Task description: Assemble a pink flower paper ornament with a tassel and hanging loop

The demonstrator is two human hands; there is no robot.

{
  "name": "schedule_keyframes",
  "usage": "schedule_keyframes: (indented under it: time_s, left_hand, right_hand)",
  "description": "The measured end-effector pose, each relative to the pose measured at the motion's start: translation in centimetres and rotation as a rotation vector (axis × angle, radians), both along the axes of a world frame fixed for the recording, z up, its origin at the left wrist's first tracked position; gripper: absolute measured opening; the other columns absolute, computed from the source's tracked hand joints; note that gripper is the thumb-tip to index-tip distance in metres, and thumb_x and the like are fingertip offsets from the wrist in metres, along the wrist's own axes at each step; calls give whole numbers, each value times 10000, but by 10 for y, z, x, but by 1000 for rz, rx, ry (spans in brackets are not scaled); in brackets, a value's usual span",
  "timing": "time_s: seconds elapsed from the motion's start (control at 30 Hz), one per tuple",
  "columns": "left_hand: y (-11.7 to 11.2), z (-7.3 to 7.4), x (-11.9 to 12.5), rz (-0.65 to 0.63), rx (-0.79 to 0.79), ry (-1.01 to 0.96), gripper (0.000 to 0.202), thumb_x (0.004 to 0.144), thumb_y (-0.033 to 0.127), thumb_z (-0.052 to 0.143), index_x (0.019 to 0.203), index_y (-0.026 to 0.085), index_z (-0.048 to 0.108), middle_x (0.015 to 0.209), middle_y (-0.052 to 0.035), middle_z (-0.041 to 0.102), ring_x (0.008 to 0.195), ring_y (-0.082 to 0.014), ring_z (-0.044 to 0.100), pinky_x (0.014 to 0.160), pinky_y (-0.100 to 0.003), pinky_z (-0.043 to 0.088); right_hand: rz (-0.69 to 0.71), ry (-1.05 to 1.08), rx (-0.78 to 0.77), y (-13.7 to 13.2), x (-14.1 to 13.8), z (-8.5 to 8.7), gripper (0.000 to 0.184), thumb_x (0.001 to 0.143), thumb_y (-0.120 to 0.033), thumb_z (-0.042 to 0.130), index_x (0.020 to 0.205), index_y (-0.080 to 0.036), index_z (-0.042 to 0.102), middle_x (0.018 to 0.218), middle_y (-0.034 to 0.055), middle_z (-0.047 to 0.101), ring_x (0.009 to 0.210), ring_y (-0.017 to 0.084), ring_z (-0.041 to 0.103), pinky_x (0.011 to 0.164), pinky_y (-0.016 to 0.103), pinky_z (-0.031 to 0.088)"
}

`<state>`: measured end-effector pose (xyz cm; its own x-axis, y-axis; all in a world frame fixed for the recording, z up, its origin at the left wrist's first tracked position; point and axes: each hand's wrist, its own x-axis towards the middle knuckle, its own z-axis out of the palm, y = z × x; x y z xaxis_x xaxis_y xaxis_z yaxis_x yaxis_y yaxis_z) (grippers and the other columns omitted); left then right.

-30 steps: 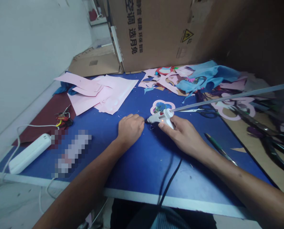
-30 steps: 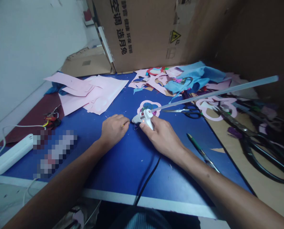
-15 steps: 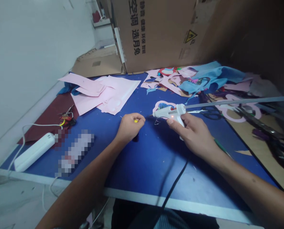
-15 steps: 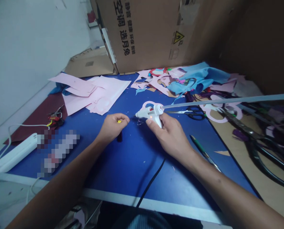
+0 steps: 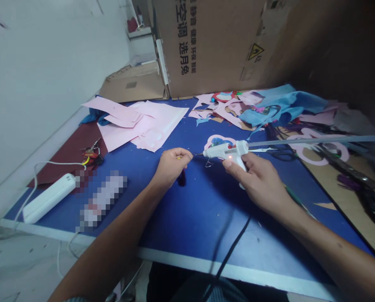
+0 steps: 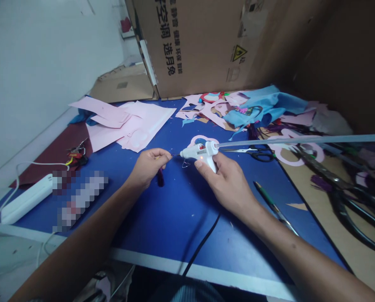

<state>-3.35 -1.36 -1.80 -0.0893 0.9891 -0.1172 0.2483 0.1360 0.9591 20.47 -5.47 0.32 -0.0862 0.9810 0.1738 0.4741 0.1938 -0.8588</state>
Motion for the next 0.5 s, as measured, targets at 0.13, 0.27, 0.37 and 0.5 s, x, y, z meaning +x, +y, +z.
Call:
schedule_keyframes:
  time_s: [0.13,0.27,0.37,0.5]
  left_hand:
    - [-1,5,1,21,-46,-79,108,782,309,730,753,205,735,587,35,574,539,-97,458,538,-243,337]
    - [-2,8,2,-4,-64,-118,129,777,329,743,751,203,731,587,38,568,542,-97,453,541,-247,332]
    - [-3,8,3,-19,-64,-110,143,787,339,735,750,201,727,588,37,573,535,-96,444,533,-249,317]
    - [-3,4,4,-31,-50,-86,144,802,342,733,774,201,738,596,40,579,540,-99,458,539,-250,331]
  right_hand:
    - [-1,10,3,-1,-2,0,521,958,-725,658,766,-241,630,629,-7,515,592,182,436,543,306,310]
    - [1,18,-2,-1,-4,0,520,954,-720,664,755,-242,622,633,-11,506,591,178,430,547,307,319]
    - [-11,15,10,-1,-4,0,520,959,-718,659,748,-245,611,625,-16,492,583,175,422,549,308,321]
    - [-18,-7,34,-1,-3,-1,519,968,-714,648,748,-245,619,618,-11,498,584,182,433,558,314,330]
